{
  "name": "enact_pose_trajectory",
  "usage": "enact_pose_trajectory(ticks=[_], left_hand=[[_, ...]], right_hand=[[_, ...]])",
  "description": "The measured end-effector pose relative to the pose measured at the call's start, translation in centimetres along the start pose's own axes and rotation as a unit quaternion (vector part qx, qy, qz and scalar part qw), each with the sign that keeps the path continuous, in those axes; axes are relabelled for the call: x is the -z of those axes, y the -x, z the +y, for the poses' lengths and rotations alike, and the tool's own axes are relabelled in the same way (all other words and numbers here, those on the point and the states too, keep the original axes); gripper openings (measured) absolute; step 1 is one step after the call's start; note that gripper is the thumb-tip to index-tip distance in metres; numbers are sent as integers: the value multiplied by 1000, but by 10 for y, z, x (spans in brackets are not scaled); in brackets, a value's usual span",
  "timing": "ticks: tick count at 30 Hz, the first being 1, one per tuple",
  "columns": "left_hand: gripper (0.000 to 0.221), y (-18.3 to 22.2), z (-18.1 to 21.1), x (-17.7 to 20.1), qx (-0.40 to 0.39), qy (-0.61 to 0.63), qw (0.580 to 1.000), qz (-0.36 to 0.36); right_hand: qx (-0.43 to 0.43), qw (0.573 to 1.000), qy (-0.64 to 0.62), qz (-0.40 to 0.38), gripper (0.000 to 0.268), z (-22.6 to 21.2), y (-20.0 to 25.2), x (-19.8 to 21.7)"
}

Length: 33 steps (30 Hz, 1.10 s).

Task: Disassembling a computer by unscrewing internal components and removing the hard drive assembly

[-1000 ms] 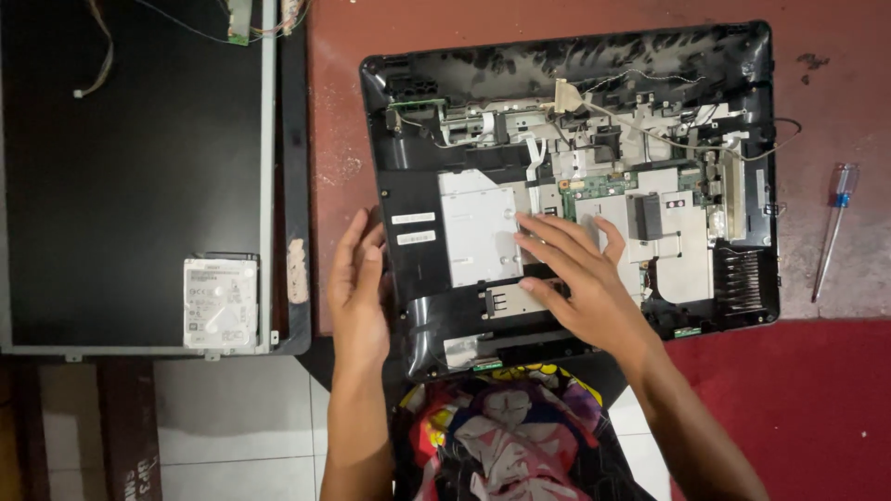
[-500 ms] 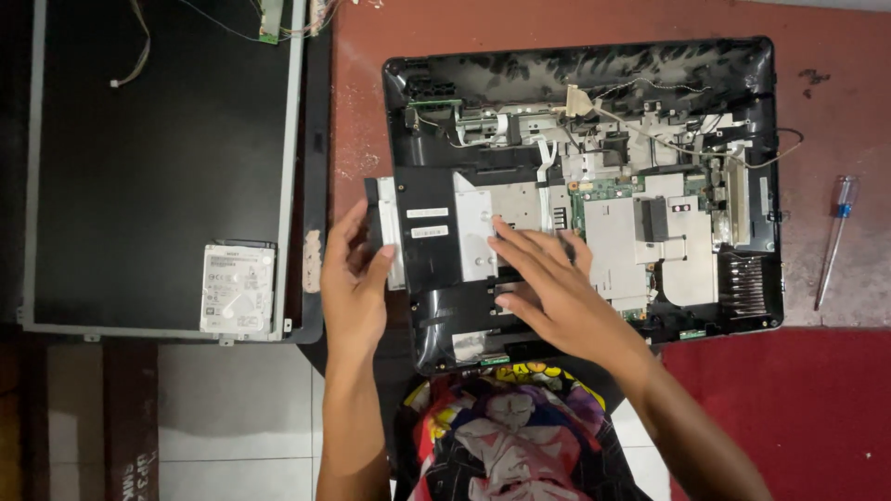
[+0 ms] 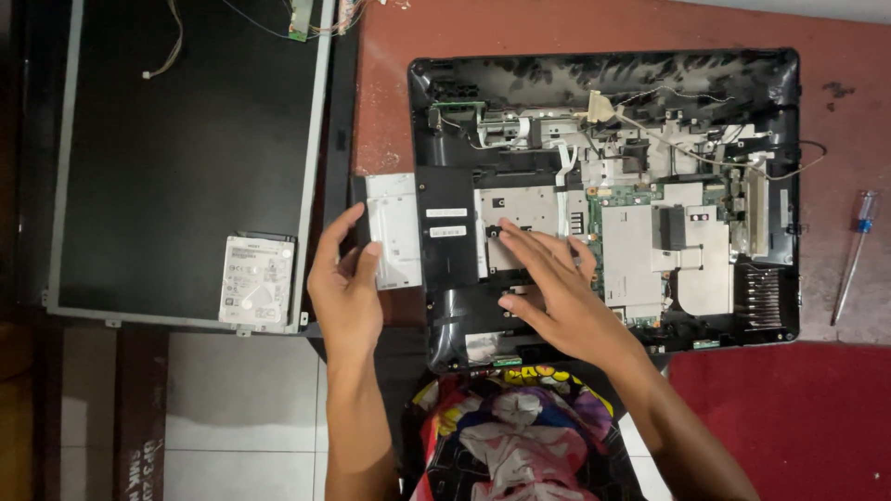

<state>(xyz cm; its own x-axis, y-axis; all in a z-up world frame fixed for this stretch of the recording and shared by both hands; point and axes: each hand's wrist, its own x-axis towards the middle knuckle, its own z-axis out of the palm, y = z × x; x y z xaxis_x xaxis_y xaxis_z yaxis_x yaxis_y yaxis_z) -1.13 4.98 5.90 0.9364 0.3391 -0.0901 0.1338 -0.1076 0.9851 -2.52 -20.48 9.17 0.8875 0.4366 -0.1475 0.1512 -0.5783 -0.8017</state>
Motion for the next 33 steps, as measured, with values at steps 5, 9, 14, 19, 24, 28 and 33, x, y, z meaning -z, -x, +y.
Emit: enact_pose_trajectory(ticks=[5,9,14,19,24,28,33], left_hand=[[39,1,-10,11,-22,34,998,48],[37,5,3,19,-37,-5,996,82],[38,13,12,28,-36,-40,991,120],[44,22,29,52,-67,-10,974,215],[58,29,29,90,-87,65,954,278],[76,31,16,118,-83,130,939,307],[86,5,-17,145,-164,203,918,299]], right_hand=[[-8,1000,-10,8,70,5,0,-3],[2,999,30,17,68,15,1,-8],[3,1000,12,28,65,17,3,-7],[1,997,73,11,61,18,3,-7],[-35,999,-14,-28,65,9,-1,-4],[13,999,40,9,62,7,-1,-6],[37,996,80,13,62,15,-2,-14]])
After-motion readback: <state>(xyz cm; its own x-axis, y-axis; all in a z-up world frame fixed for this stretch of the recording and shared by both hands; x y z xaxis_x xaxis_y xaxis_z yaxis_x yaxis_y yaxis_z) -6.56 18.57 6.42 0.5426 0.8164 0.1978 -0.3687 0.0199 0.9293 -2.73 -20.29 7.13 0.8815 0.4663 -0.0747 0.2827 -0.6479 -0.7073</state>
